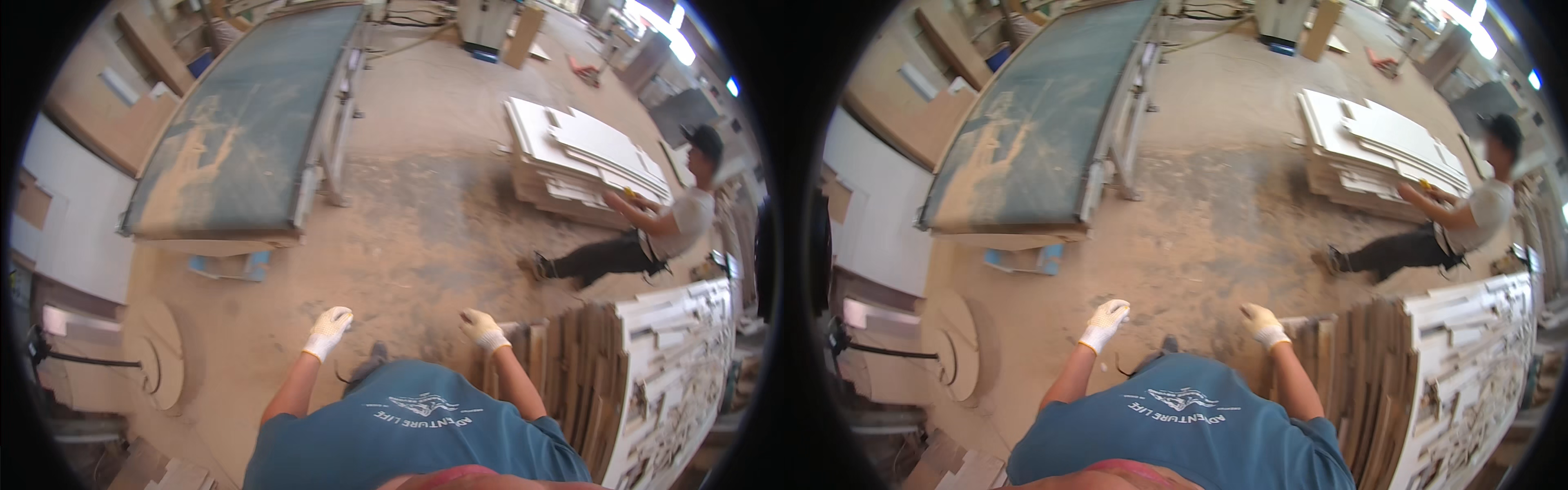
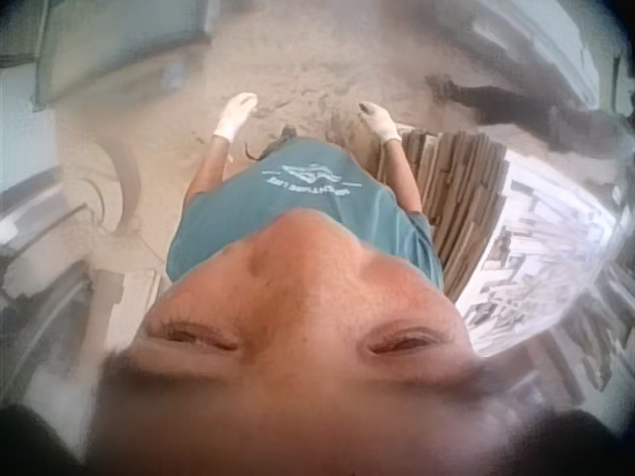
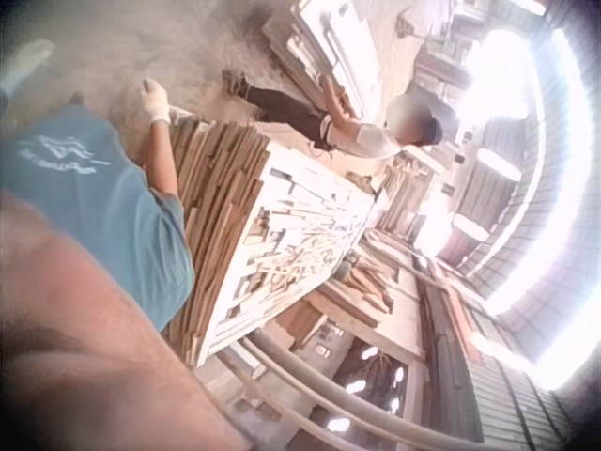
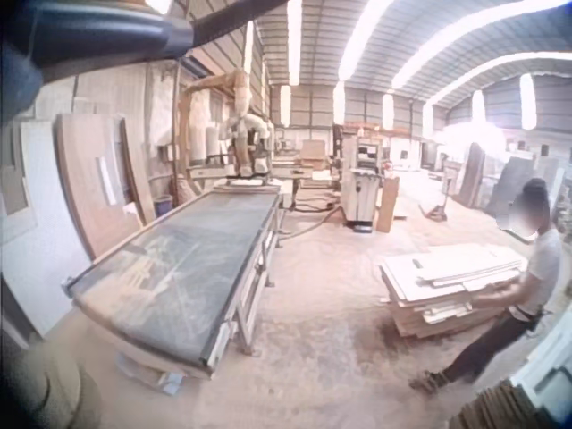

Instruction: The person removes small white panels from a large sheet on a worktable, stacks them on the floor, and then lifts and stacks larger white panels. The person also picks up and places thin wooden strips on the table. A coworker assists by moving panels and strips.

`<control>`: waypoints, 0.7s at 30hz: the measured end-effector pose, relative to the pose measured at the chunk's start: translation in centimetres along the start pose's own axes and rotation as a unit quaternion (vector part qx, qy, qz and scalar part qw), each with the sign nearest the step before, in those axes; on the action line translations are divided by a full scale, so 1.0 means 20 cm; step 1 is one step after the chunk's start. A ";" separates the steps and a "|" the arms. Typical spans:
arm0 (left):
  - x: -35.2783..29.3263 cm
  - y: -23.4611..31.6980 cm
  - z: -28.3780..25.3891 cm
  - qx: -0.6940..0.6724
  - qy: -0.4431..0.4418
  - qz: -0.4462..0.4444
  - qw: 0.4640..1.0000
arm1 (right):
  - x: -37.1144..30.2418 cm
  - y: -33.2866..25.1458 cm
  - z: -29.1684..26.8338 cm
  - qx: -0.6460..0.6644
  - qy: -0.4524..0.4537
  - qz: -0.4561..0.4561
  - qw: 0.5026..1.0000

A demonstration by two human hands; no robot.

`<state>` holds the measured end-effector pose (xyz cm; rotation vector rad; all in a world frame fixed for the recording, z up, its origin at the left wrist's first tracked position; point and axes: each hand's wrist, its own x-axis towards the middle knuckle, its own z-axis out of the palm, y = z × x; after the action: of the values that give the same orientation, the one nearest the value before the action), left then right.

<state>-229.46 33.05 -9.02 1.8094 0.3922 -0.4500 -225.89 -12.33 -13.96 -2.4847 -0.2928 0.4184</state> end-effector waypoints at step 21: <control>2.11 1.10 -0.33 -0.038 -0.061 -0.060 0.996 | 2.43 0.64 -0.46 -0.033 -0.161 0.258 0.952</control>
<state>-181.53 35.00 -9.86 1.6813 0.4300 -0.6180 -176.09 -12.76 -25.62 -2.5319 0.2346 1.0476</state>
